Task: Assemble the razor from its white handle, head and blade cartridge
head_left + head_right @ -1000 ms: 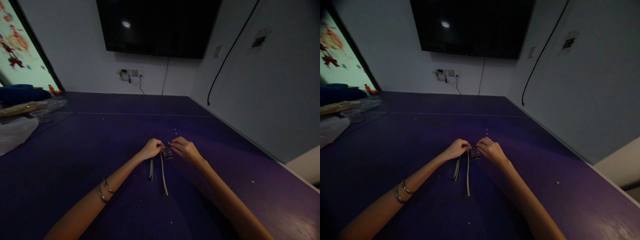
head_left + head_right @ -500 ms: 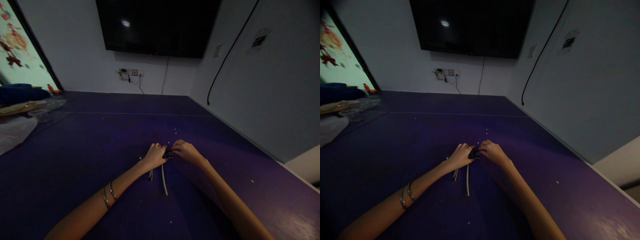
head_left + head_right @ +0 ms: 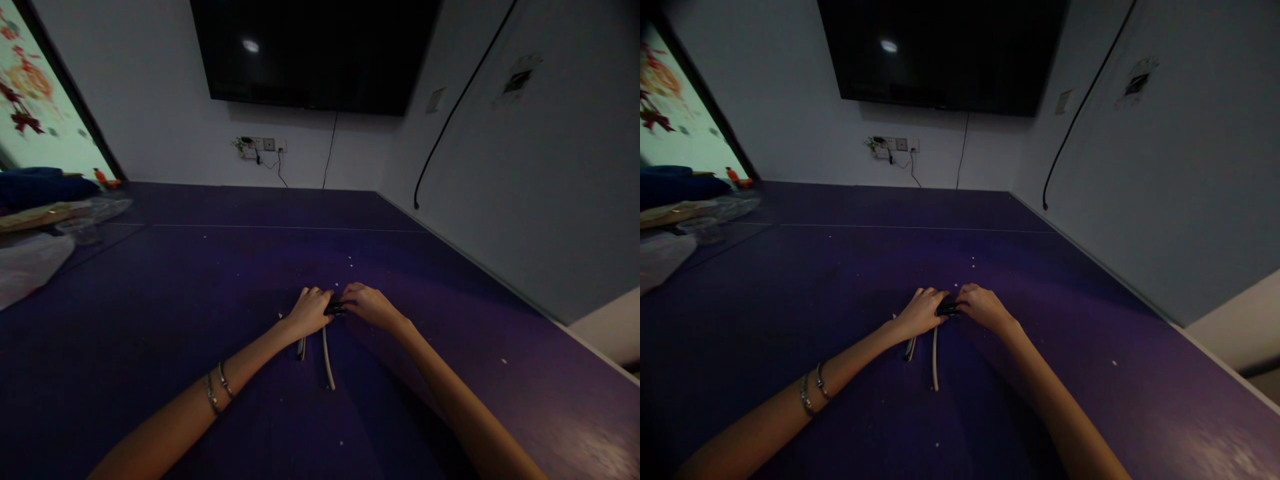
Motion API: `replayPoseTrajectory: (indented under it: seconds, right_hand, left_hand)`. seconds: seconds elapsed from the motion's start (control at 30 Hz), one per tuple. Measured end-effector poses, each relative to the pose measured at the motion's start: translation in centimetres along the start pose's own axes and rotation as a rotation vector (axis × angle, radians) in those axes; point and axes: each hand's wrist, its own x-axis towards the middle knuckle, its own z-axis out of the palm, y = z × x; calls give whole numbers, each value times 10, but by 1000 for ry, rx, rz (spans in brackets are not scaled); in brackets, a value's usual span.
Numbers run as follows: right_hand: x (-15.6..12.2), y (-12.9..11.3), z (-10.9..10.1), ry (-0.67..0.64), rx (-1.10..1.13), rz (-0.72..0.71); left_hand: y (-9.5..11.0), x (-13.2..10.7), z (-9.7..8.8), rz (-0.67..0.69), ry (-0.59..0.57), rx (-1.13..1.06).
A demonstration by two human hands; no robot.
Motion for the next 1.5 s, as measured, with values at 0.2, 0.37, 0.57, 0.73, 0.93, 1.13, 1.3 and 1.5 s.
replayPoseTrajectory:
  seconds: [0.2,0.37,0.57,0.73,0.93,1.13,1.3,1.5]
  right_hand:
    - [0,1,1,-20,60,24]
    - [0,2,4,-19,97,28]
    - [-1,8,0,21,157,41]
    - [-4,14,-13,108,175,76]
    - [-4,9,-26,140,161,134]
    - [-3,-3,-32,139,176,179]
    - [-3,-13,-37,155,168,186]
    - [-3,-20,-40,166,159,174]
  left_hand:
    - [0,0,-1,0,-7,-15]
    - [1,0,-4,-1,-5,-20]
    - [0,-1,2,5,14,-12]
    - [-3,2,-19,27,48,-27]
    - [-6,-4,-77,-167,113,-86]
    - [-3,-35,-77,-312,-143,-50]
    - [0,-56,-50,-389,-233,-5]
    - [5,-61,-32,-470,-244,51]
